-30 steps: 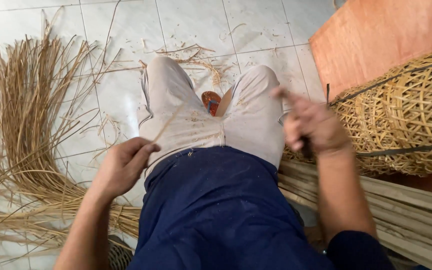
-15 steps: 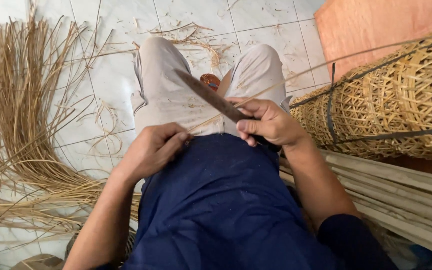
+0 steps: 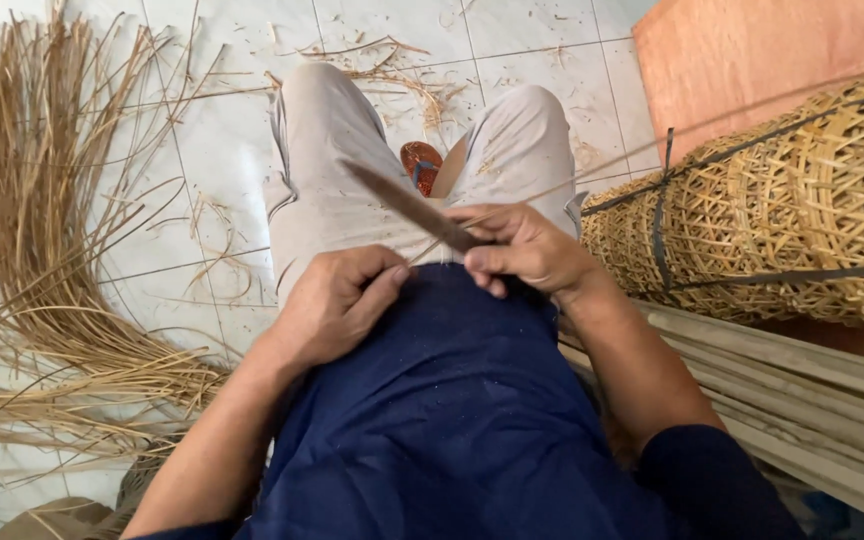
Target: The person is using a knife to scrape the outer layer off long, thin strips of rattan to prepare them for further use.
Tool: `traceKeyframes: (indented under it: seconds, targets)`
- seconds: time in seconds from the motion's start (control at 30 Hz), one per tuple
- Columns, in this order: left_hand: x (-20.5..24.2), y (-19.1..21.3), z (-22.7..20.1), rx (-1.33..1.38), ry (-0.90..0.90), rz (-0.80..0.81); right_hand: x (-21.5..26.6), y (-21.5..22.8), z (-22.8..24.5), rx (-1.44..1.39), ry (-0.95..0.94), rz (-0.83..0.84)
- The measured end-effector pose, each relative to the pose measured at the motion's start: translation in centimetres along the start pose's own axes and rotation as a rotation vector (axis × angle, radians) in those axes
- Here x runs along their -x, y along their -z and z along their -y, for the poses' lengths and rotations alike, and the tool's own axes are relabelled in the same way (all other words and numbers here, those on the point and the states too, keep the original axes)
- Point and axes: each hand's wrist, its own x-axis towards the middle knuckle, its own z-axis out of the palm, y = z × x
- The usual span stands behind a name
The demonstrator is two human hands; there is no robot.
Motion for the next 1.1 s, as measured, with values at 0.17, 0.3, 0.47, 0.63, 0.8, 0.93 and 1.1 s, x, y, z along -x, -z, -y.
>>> traceKeyframes:
  seconds: [0.17, 0.3, 0.47, 0.63, 0.8, 0.93, 1.1]
  targets:
    - [3.0, 1.1, 0.9, 0.066, 0.027, 0.002, 0.9, 2.6, 0.0, -0.042, 0.055, -0.059]
    - [3.9, 1.2, 2.3, 0.123, 0.046, 0.001, 0.9, 2.3, -0.3, -0.024, 0.104, -0.042]
    - [4.3, 1.3, 3.2, 0.177, 0.063, 0.019, 1.5, 0.1, 1.1, 0.009, 0.122, -0.071]
    - [4.8, 1.9, 3.7, 0.137, 0.054, 0.016, 1.5, 1.0, 1.0, 0.005, 0.133, -0.064]
    - [7.5, 3.5, 6.6, 0.121, 0.161, -0.047, 2.3, 5.3, 2.6, -0.024, 0.216, -0.145]
    - [7.9, 4.2, 8.3, 0.067, 0.335, -0.073, 3.1, 4.1, 7.4, -0.058, 0.21, -0.051]
    - [7.9, 4.2, 10.1, 0.198, 0.26, -0.118, 3.5, 1.5, 8.2, 0.313, 0.131, -0.092]
